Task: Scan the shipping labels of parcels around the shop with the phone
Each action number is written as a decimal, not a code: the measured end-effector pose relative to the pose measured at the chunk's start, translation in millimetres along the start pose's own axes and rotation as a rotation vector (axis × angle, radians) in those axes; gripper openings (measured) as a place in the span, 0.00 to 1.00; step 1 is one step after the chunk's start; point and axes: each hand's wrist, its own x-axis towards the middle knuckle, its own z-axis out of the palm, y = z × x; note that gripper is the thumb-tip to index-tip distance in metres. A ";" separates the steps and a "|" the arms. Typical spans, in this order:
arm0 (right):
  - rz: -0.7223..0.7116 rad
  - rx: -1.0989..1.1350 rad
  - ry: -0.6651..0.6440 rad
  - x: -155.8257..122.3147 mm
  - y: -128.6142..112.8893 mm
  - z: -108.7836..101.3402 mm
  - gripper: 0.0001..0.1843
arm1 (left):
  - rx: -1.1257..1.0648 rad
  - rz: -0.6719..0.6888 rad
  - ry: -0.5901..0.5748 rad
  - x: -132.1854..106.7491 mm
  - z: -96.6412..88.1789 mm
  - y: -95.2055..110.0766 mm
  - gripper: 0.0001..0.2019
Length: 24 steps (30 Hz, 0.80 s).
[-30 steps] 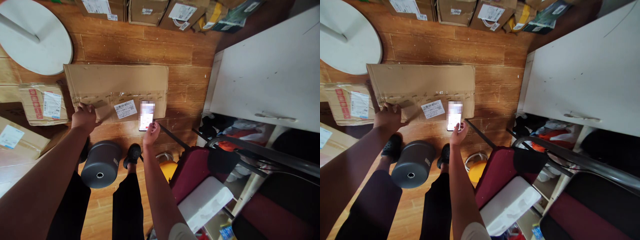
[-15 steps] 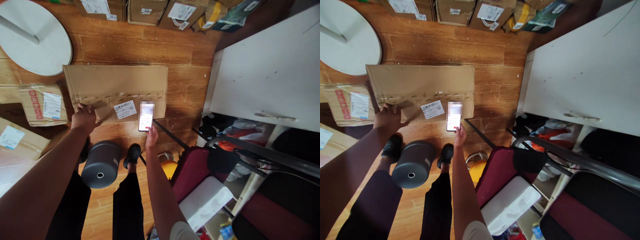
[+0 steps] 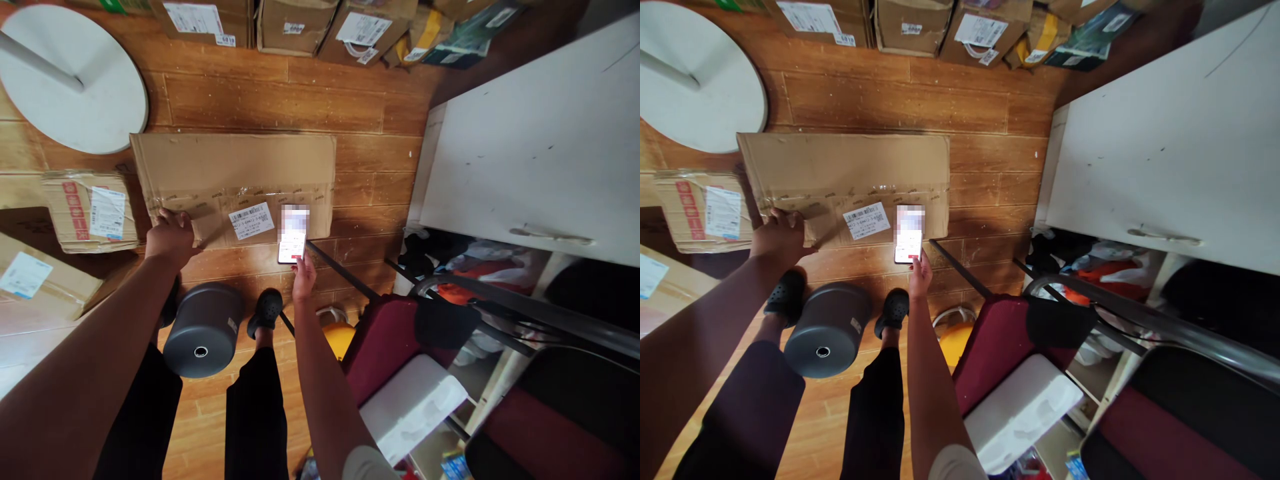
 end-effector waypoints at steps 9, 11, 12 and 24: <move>-0.053 -0.054 -0.046 -3.2 -12.6 2.4 0.27 | -0.038 0.015 -0.011 0.9 1.0 -0.2 0.39; -0.065 -0.074 -0.051 -3.7 -13.2 3.3 0.27 | -0.035 0.001 -0.014 0.7 2.0 -0.1 0.39; -0.071 -0.089 -0.051 -4.0 -13.0 3.8 0.27 | -0.037 -0.005 -0.018 0.8 2.6 -0.1 0.39; -0.221 -0.303 0.004 -9.7 -11.9 18.3 0.37 | -0.026 -0.009 -0.032 2.4 4.1 -0.1 0.39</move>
